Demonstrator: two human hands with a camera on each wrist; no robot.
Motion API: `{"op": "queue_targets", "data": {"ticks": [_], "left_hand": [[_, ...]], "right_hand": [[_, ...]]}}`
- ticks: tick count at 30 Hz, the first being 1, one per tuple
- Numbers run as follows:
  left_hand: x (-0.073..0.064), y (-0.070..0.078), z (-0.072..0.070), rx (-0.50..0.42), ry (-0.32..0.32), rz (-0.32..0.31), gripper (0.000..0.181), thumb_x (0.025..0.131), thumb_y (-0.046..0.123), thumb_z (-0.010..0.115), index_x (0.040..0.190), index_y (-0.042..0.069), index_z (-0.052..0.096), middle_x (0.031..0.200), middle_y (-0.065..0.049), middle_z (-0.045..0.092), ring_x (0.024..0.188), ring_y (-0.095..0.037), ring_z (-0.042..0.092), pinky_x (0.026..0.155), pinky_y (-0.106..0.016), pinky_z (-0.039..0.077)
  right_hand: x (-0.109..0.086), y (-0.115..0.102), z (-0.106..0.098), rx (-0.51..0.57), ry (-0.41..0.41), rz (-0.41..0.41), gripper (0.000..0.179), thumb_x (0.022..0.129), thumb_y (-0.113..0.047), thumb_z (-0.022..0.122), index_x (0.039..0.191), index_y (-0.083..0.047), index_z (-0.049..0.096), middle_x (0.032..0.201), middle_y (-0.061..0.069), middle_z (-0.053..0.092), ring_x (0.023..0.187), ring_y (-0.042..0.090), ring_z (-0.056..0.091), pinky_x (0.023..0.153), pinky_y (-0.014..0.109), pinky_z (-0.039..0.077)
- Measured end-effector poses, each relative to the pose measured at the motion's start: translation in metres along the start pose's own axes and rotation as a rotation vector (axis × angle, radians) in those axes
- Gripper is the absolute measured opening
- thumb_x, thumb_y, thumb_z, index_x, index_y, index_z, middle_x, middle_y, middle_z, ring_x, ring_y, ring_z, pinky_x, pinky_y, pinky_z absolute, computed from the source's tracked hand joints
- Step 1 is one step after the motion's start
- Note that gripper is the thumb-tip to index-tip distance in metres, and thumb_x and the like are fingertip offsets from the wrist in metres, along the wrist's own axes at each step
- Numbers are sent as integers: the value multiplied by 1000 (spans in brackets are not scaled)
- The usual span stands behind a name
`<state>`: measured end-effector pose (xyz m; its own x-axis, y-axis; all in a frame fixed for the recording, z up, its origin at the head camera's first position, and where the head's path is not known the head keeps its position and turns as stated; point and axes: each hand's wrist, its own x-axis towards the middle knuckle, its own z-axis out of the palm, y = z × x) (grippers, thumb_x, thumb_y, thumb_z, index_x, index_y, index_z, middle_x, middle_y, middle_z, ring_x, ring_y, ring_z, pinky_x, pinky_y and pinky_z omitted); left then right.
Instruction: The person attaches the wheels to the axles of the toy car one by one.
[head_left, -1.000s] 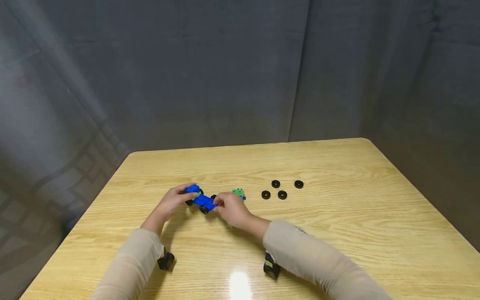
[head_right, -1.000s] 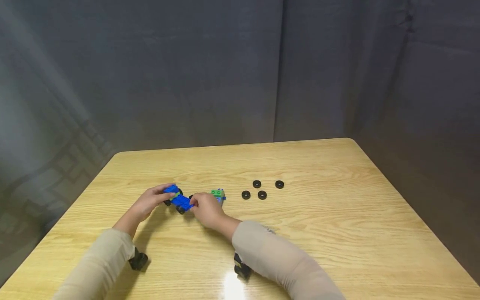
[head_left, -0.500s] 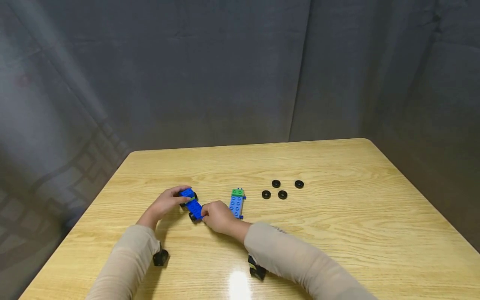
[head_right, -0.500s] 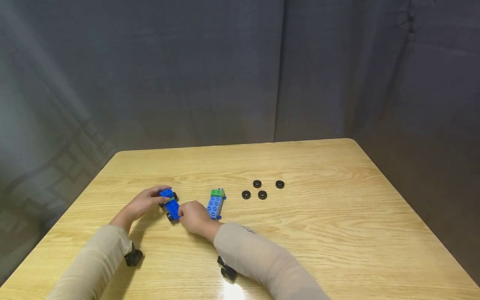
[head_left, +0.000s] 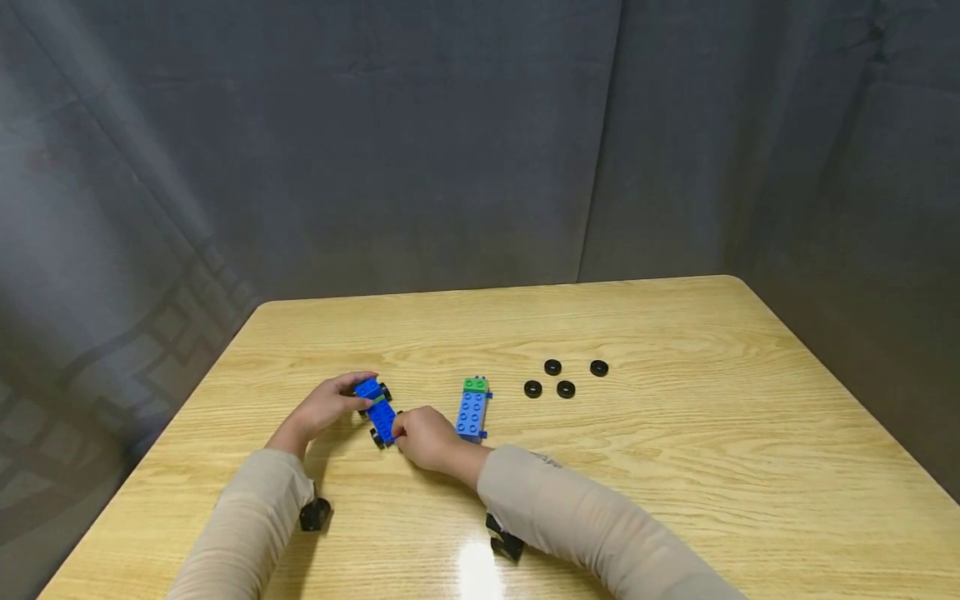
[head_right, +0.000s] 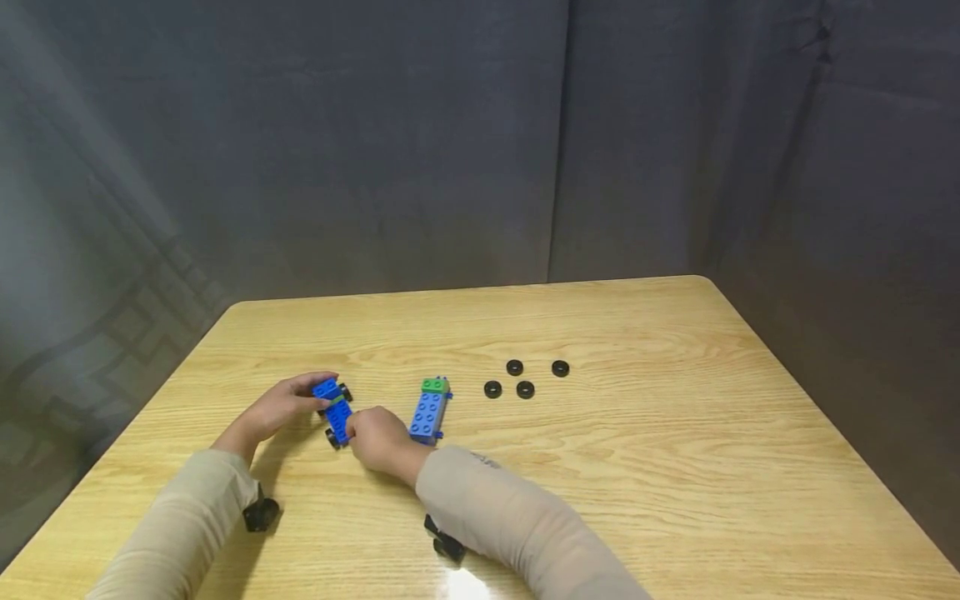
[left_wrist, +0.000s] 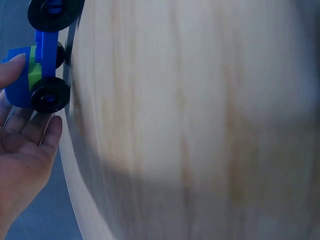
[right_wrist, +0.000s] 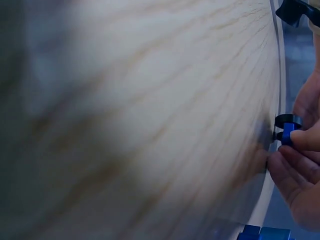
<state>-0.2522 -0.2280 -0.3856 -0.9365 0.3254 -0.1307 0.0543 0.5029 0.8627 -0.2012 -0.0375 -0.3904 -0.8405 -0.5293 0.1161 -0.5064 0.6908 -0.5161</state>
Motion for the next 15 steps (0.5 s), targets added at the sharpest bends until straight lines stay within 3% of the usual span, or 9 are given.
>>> {"op": "queue_targets", "data": {"ticks": [8, 15], "left_hand": [[1, 0, -1, -6, 2, -16, 54, 81, 9, 58, 129, -3, 35, 125, -24, 38, 111, -35, 39, 90, -45, 33], [-1, 6, -4, -4, 1, -23, 57, 82, 14, 57, 130, -4, 31, 132, -23, 30, 121, -39, 23, 95, -49, 23]], "right_hand": [[1, -2, -2, 11, -64, 12, 12, 78, -12, 62, 88, -7, 64, 73, -4, 59, 64, 6, 52, 58, 16, 41], [-2, -2, -10, 52, -80, 33, 18, 78, -14, 63, 93, -5, 62, 76, -2, 60, 69, 6, 53, 61, 16, 41]]}}
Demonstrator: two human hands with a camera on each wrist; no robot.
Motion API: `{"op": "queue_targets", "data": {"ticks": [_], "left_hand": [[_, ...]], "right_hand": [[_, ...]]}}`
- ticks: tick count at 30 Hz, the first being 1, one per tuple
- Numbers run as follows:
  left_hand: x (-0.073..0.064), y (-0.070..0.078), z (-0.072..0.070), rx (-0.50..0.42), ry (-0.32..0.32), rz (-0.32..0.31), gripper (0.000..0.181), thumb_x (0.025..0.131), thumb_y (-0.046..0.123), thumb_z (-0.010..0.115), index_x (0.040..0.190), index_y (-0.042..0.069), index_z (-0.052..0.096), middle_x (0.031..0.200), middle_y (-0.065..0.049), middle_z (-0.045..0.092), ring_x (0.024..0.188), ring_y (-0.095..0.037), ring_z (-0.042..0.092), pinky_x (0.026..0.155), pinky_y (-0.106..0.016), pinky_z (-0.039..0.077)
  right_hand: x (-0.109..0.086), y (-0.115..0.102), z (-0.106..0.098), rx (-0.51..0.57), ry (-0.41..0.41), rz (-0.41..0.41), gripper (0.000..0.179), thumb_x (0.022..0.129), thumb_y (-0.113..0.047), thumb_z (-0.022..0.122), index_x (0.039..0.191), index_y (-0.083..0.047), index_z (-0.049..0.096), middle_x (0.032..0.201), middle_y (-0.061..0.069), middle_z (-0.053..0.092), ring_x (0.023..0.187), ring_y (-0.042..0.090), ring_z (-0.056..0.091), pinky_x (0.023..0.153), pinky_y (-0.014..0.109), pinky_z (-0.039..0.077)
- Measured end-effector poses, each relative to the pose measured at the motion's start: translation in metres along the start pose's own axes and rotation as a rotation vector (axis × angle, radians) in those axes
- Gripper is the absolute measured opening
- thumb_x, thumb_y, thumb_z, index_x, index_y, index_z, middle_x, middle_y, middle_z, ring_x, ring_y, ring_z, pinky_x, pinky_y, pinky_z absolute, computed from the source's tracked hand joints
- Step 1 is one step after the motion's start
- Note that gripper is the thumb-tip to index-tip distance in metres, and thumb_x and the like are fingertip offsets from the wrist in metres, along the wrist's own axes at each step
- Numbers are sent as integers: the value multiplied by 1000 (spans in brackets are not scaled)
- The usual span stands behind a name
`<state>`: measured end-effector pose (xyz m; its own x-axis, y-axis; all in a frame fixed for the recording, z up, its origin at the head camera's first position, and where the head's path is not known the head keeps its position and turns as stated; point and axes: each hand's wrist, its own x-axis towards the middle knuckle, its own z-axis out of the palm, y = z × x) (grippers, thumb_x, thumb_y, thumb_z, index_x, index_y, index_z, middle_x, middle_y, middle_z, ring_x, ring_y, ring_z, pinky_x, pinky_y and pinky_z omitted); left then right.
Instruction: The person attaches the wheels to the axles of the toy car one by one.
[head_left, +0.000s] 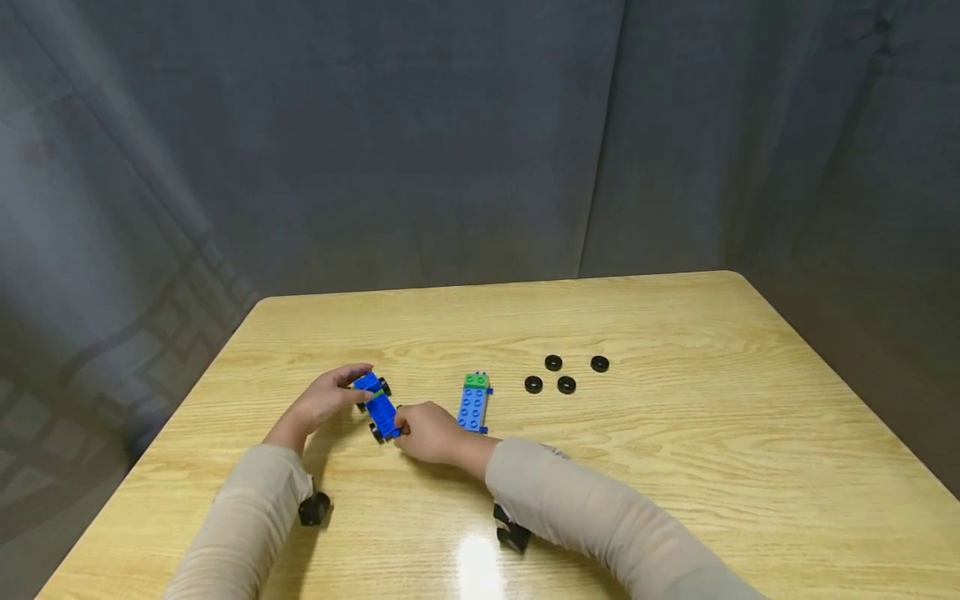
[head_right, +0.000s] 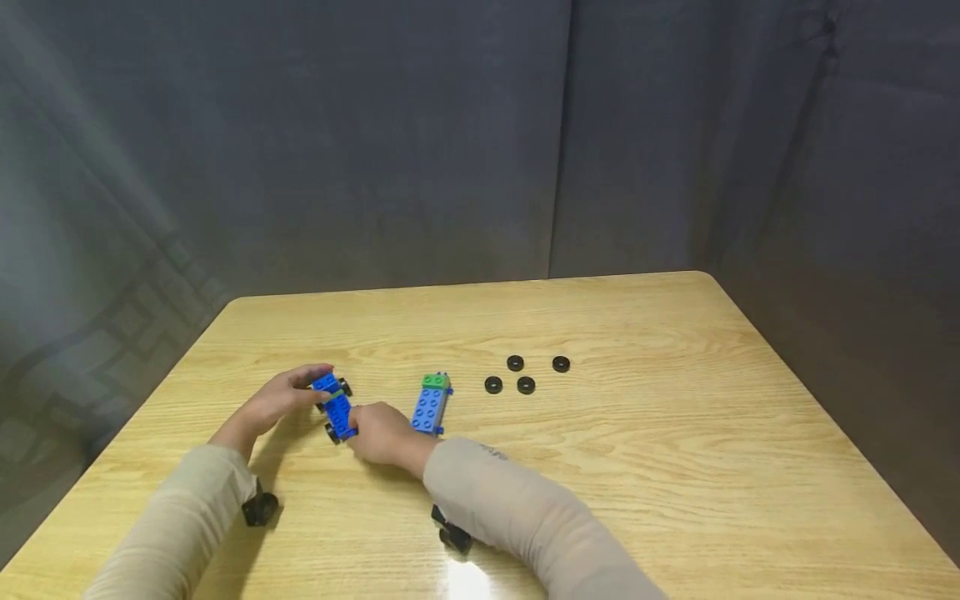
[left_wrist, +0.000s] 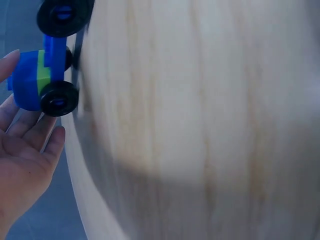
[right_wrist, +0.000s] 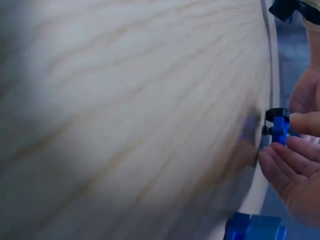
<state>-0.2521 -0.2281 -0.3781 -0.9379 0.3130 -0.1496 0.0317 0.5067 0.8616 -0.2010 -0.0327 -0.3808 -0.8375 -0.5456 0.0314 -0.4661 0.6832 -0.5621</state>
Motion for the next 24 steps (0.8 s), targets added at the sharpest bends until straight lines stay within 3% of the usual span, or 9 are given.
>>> {"op": "queue_targets", "data": {"ticks": [11, 16, 24], "left_hand": [[-11, 16, -5, -5, -9, 32, 60, 83, 17, 57, 133, 0, 28, 135, -20, 26, 123, -40, 17, 96, -51, 21], [-12, 26, 1, 26, -12, 82, 58, 84, 16, 56, 133, 1, 29, 135, -20, 26, 123, -38, 18, 97, -49, 19], [-11, 41, 16, 35, -63, 136, 61, 81, 24, 60, 132, 4, 33, 134, -16, 31, 122, -36, 24, 96, -49, 22]], "right_hand": [[-12, 11, -29, 169, 28, 5, 23, 80, -14, 61, 100, -1, 58, 92, 8, 60, 84, 16, 55, 68, 21, 43], [-20, 18, -42, 244, 55, 6, 26, 81, -13, 59, 102, 1, 56, 95, 11, 58, 85, 18, 54, 69, 23, 44], [-30, 27, -57, 266, 84, 49, 26, 82, -15, 59, 103, 1, 56, 97, 10, 58, 87, 17, 53, 73, 27, 44]]}}
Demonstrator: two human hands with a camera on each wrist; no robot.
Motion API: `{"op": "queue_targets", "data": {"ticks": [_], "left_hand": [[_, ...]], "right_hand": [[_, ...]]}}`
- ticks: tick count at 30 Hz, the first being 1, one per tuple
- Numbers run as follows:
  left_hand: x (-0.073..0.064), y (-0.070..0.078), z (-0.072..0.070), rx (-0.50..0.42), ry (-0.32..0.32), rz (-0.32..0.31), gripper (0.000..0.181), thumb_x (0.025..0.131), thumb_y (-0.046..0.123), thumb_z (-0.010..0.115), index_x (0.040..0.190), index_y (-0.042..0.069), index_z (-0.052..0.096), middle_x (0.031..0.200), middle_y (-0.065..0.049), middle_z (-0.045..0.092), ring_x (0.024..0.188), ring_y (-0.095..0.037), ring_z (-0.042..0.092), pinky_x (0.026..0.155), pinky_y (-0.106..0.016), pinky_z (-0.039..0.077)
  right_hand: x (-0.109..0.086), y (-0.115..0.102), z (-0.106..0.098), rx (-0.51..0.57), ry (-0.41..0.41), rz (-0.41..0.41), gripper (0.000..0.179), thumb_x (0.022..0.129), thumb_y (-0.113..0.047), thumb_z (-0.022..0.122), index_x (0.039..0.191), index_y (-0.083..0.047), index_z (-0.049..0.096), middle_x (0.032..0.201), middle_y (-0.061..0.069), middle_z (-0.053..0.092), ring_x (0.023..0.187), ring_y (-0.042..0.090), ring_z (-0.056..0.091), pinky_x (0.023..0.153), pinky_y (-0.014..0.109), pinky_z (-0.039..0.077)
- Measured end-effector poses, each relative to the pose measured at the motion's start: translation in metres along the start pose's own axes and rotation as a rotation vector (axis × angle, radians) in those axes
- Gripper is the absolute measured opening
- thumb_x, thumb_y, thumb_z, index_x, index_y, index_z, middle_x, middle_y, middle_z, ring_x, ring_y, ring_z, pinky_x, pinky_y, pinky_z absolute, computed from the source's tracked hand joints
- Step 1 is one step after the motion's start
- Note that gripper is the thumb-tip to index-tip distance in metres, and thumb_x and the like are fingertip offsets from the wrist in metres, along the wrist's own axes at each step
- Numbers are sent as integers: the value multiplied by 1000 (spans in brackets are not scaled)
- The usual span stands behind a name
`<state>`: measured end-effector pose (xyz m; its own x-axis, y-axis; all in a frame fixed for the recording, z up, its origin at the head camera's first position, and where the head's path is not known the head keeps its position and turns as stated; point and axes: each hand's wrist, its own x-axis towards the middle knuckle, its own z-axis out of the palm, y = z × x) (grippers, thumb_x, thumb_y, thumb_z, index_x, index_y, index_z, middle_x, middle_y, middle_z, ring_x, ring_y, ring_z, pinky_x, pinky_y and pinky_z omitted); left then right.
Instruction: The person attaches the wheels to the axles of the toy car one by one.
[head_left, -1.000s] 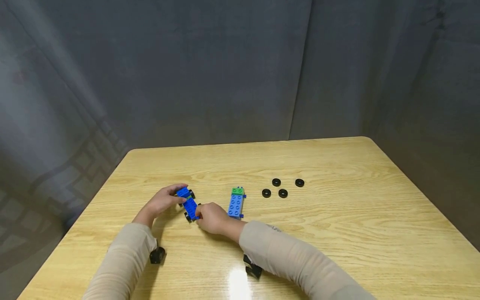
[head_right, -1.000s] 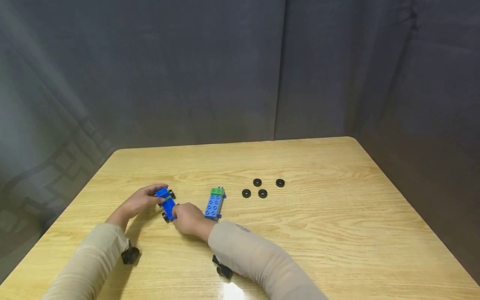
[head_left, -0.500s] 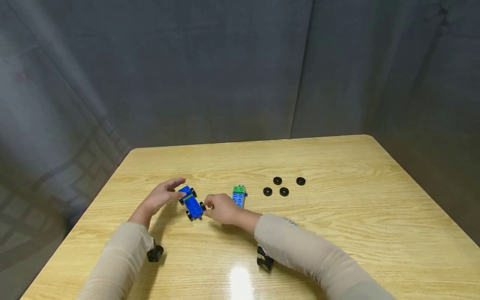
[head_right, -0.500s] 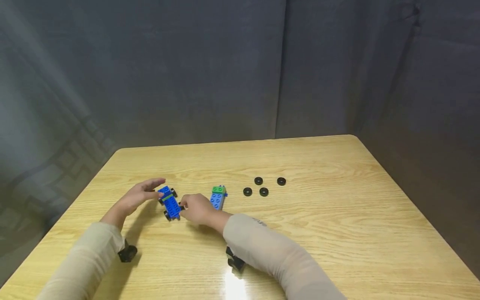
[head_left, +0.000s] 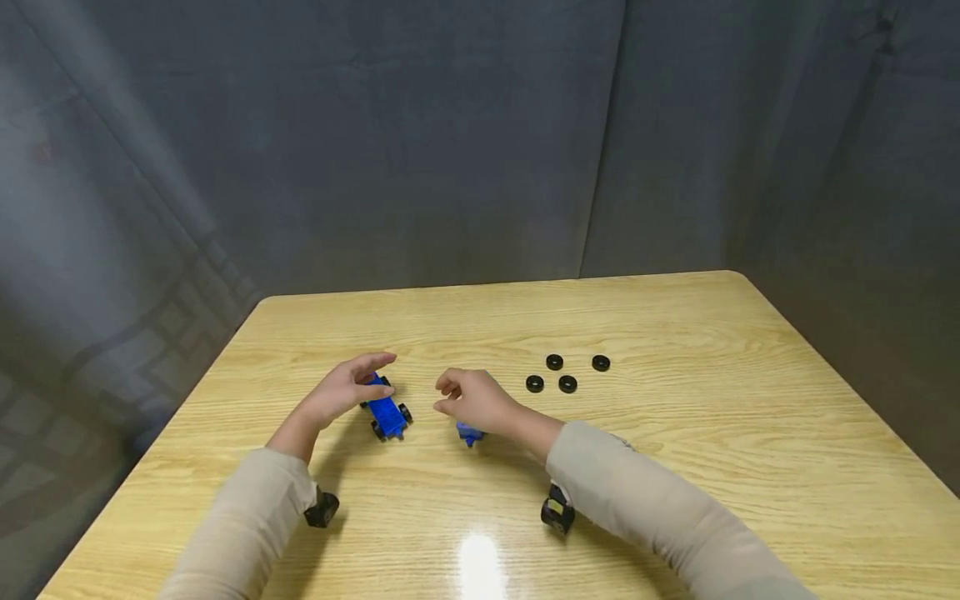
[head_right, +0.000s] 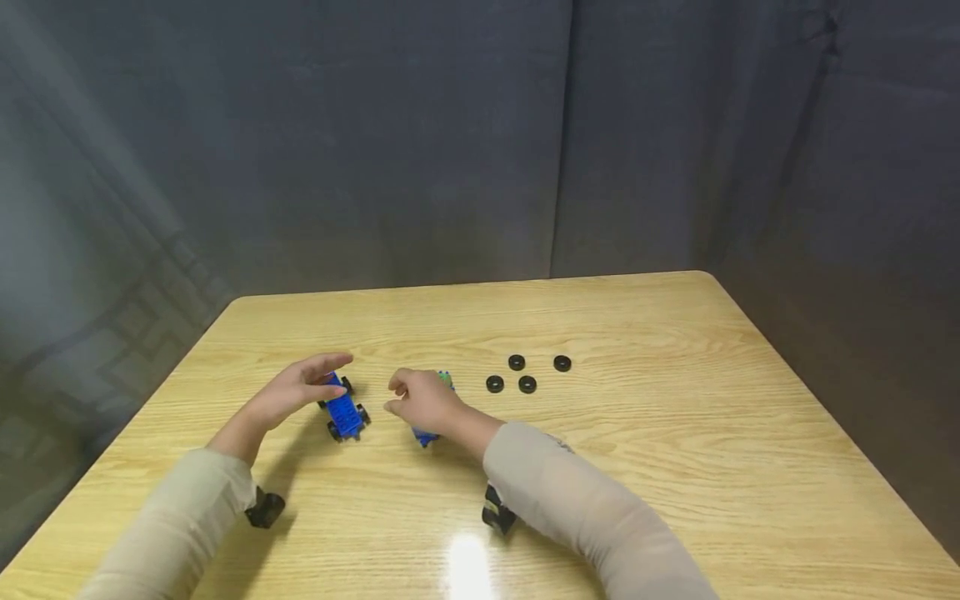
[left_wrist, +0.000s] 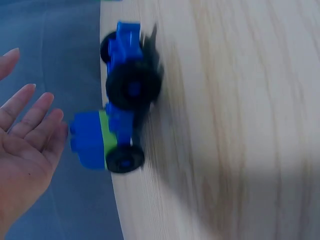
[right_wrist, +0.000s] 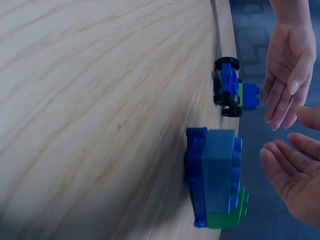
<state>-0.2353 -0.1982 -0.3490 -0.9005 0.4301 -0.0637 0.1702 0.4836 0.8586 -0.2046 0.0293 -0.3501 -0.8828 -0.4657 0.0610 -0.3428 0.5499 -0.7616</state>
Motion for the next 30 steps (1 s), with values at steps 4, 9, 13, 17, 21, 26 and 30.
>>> {"op": "queue_targets", "data": {"ticks": [4, 9, 13, 17, 21, 26, 30], "left_hand": [[4, 6, 10, -21, -35, 40, 64, 79, 26, 62, 131, 3, 33, 133, -15, 32, 122, -33, 26, 97, -47, 23], [9, 11, 21, -49, -79, 88, 62, 80, 18, 61, 131, 0, 31, 133, -19, 31, 121, -32, 27, 97, -46, 22], [11, 14, 25, -60, -107, 98, 61, 80, 16, 61, 131, 1, 30, 132, -19, 31, 120, -33, 28, 97, -47, 22], [10, 15, 28, -41, -122, 103, 62, 80, 21, 61, 131, 1, 30, 131, -18, 32, 119, -33, 30, 96, -47, 23], [9, 15, 31, -7, -123, 101, 63, 80, 22, 62, 131, 2, 31, 130, -18, 34, 117, -33, 33, 95, -46, 26], [11, 18, 39, -4, -141, 94, 65, 79, 22, 63, 132, 4, 30, 132, -18, 32, 117, -34, 32, 93, -48, 27], [17, 24, 48, -15, -168, 102, 67, 78, 22, 63, 134, 6, 28, 135, -14, 29, 119, -32, 30, 94, -48, 27]], "right_hand": [[-5, 5, -7, 7, 22, -1, 25, 82, -14, 59, 102, 1, 56, 97, 11, 57, 87, 18, 53, 72, 26, 44], [-14, 14, -16, 16, 47, -3, 24, 82, -12, 59, 102, 0, 56, 96, 10, 57, 86, 17, 53, 71, 26, 44], [-20, 20, -23, 34, 65, 27, 25, 82, -14, 59, 103, -1, 56, 96, 9, 57, 87, 17, 52, 72, 28, 44], [-25, 25, -27, 49, 87, 53, 26, 81, -13, 59, 104, -1, 56, 98, 9, 57, 87, 17, 52, 70, 28, 45], [-29, 30, -28, 43, 107, 70, 25, 81, -13, 60, 103, -1, 57, 96, 8, 58, 86, 16, 53, 70, 28, 45], [-34, 35, -30, 47, 131, 82, 25, 80, -12, 60, 103, -1, 57, 96, 9, 57, 84, 16, 53, 70, 28, 45], [-40, 41, -36, 62, 147, 119, 27, 80, -11, 60, 105, 0, 56, 98, 11, 56, 84, 17, 53, 70, 29, 44]]}}
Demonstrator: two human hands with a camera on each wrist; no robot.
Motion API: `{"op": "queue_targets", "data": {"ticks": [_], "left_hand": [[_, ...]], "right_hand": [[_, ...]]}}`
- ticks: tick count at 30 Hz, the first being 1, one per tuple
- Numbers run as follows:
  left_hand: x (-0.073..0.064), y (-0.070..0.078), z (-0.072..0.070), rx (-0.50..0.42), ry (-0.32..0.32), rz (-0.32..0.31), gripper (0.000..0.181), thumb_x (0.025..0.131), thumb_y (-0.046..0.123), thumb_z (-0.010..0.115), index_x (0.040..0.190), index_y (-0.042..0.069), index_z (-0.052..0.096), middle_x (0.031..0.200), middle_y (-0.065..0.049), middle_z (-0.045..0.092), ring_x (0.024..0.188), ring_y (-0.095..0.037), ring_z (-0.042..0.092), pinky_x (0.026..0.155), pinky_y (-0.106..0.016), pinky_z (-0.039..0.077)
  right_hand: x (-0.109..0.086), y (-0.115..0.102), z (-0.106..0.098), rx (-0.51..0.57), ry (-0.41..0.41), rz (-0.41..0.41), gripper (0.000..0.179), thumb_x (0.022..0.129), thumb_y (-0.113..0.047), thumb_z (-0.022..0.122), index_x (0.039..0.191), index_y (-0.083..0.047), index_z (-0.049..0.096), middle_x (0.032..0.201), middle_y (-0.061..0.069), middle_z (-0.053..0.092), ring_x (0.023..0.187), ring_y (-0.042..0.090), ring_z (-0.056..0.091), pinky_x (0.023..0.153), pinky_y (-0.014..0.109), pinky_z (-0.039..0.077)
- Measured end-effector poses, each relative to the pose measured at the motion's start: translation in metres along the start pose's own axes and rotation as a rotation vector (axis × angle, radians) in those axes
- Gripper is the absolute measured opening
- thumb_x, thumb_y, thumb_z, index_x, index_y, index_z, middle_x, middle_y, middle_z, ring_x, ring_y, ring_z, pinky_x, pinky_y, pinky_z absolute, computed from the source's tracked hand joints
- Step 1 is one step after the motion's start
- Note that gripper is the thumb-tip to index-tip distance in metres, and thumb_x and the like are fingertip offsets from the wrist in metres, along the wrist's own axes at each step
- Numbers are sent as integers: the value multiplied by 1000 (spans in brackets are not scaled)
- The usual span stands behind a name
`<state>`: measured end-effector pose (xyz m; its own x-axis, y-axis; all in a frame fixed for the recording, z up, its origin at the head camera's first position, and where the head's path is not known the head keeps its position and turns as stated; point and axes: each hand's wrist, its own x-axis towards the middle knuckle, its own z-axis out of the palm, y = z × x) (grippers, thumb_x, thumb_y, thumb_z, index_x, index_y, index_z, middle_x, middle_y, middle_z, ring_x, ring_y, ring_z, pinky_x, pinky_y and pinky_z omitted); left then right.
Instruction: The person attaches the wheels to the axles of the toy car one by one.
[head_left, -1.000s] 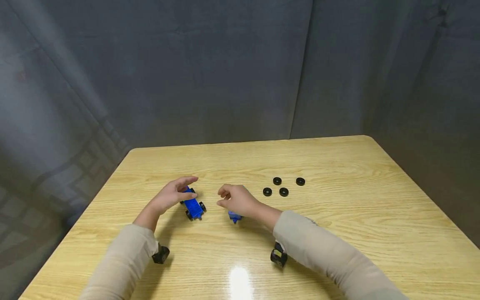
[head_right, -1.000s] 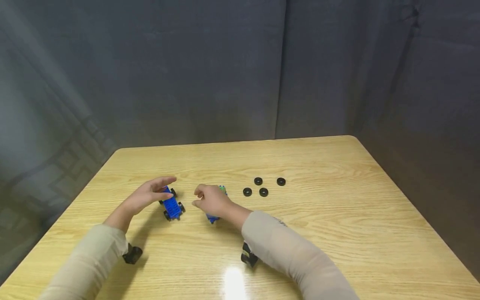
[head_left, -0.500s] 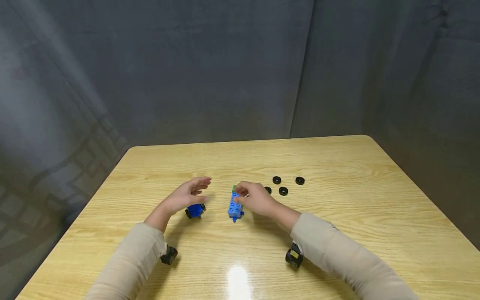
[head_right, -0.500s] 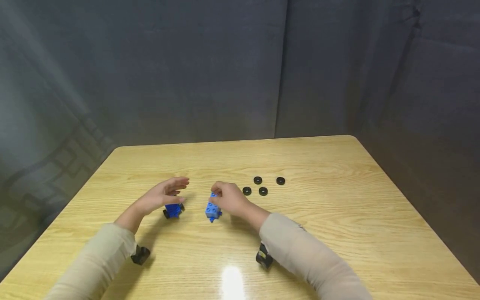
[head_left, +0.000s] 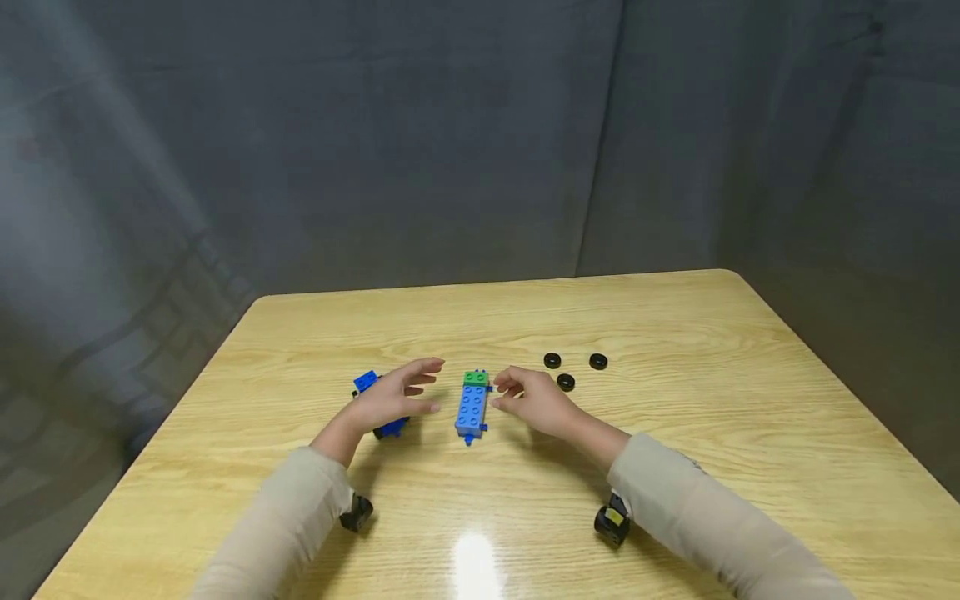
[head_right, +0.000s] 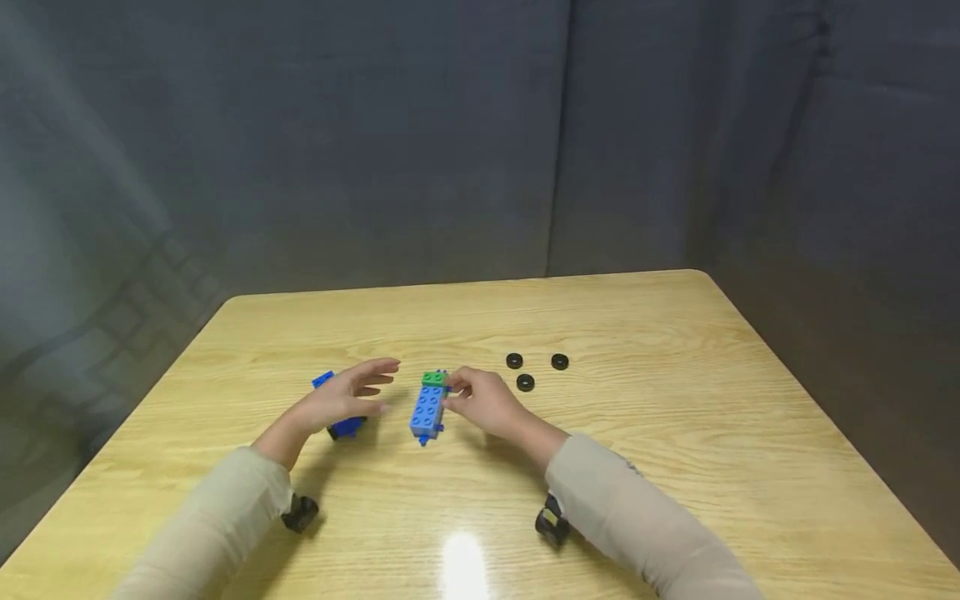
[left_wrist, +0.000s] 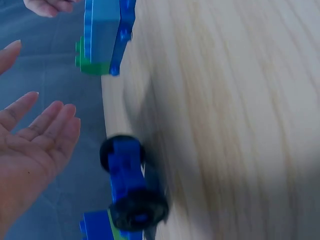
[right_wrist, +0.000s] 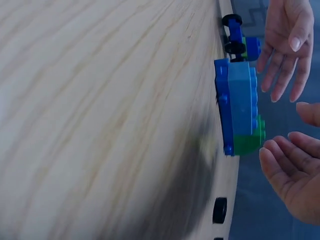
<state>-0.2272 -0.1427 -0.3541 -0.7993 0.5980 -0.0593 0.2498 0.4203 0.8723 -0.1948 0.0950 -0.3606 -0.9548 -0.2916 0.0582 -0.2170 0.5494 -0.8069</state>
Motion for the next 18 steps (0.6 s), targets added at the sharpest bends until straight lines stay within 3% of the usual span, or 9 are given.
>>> {"op": "queue_targets", "data": {"ticks": [8, 18], "left_hand": [[8, -1, 11, 31, -35, 0, 69, 78, 8, 63, 135, 6, 25, 137, -11, 24, 123, -30, 23, 95, -46, 26], [14, -8, 20, 66, -84, -55, 83, 72, 7, 68, 138, 13, 19, 139, -11, 16, 123, -30, 22, 92, -47, 30]], "right_hand": [[-5, 15, -14, -10, -15, 9, 32, 81, -11, 59, 110, 1, 53, 100, 13, 54, 88, 20, 52, 71, 32, 44], [-10, 30, -33, -59, -24, 36, 34, 83, -11, 57, 112, 3, 50, 105, 14, 53, 92, 23, 50, 74, 35, 43]]}}
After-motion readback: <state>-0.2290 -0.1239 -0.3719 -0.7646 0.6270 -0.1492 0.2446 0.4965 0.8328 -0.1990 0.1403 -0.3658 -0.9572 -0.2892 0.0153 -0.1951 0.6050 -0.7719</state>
